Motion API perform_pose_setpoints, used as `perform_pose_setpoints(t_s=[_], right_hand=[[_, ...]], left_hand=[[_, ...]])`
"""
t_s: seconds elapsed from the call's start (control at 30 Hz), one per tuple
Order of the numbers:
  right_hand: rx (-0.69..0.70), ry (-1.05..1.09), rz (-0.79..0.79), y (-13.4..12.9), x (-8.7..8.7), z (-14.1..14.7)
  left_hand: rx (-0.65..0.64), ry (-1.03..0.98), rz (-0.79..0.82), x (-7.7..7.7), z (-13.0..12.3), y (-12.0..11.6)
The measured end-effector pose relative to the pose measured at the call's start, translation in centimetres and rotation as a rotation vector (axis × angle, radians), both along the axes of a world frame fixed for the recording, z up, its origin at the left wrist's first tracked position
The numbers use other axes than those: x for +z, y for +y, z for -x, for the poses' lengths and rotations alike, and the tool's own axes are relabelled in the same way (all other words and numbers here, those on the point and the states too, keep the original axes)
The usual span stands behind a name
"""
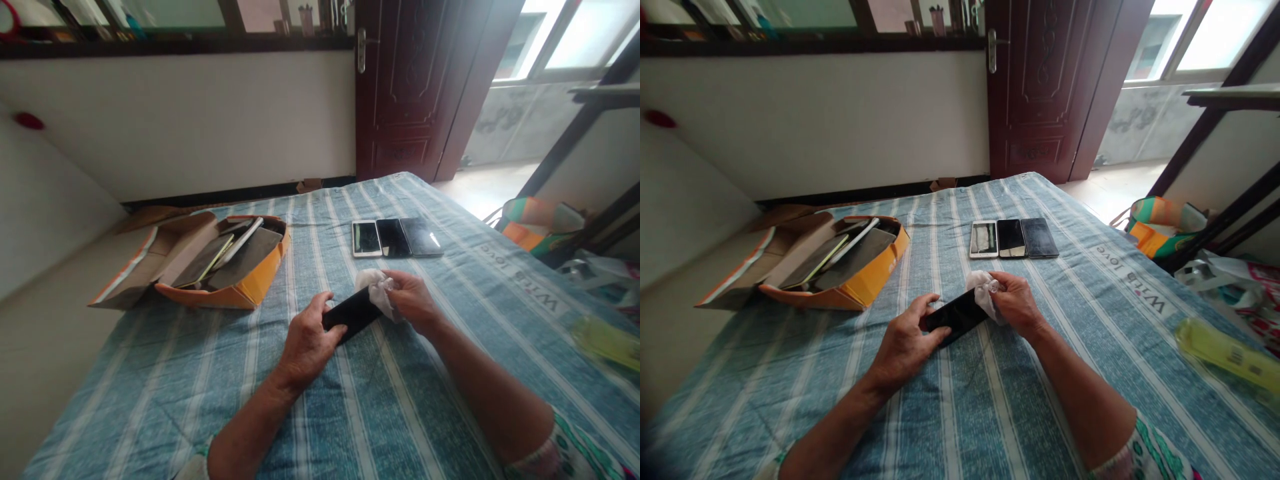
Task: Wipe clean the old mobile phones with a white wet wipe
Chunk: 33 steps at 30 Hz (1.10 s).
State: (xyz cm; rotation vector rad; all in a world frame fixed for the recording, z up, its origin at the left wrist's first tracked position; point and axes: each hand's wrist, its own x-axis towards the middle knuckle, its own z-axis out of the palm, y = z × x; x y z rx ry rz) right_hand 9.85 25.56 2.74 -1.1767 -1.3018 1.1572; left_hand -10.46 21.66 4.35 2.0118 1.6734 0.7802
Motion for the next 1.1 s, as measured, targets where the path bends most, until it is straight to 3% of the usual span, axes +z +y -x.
perform_pose_setpoints(t_s=[0.23,0.43,0.57,0.8,0.93,1.1], right_hand=[[-0.102,0.000,-0.079,0.2,-0.3,0.6],[-0.153,-0.094,-0.216,0.1,0.0,1.1],[-0.172,-0.128,-0.180,0.3,-0.4,1.3],[-0.191,-0.053,-0.074,0.7,-1.0,1.5],[-0.203,-0.028,-0.052,0.5,-0.9,1.8],[-0.227,-0.147,-0.132,0.5,-0.7,1.7]], left_hand=[[-0.077,0.178,-0.112,0.0,-0.2,0.3],[-0.108,0.283,-0.172,1.1,-0.8,0.4],[-0.124,0.408,-0.146,1.6,-1.2,0.3],[-0.159,0.543,-0.144,0.7,-1.8,-0.3],[-0.183,0.542,-0.095,0.7,-2.1,-0.2],[-0.215,0.490,-0.017,1.1,-1.7,0.0]])
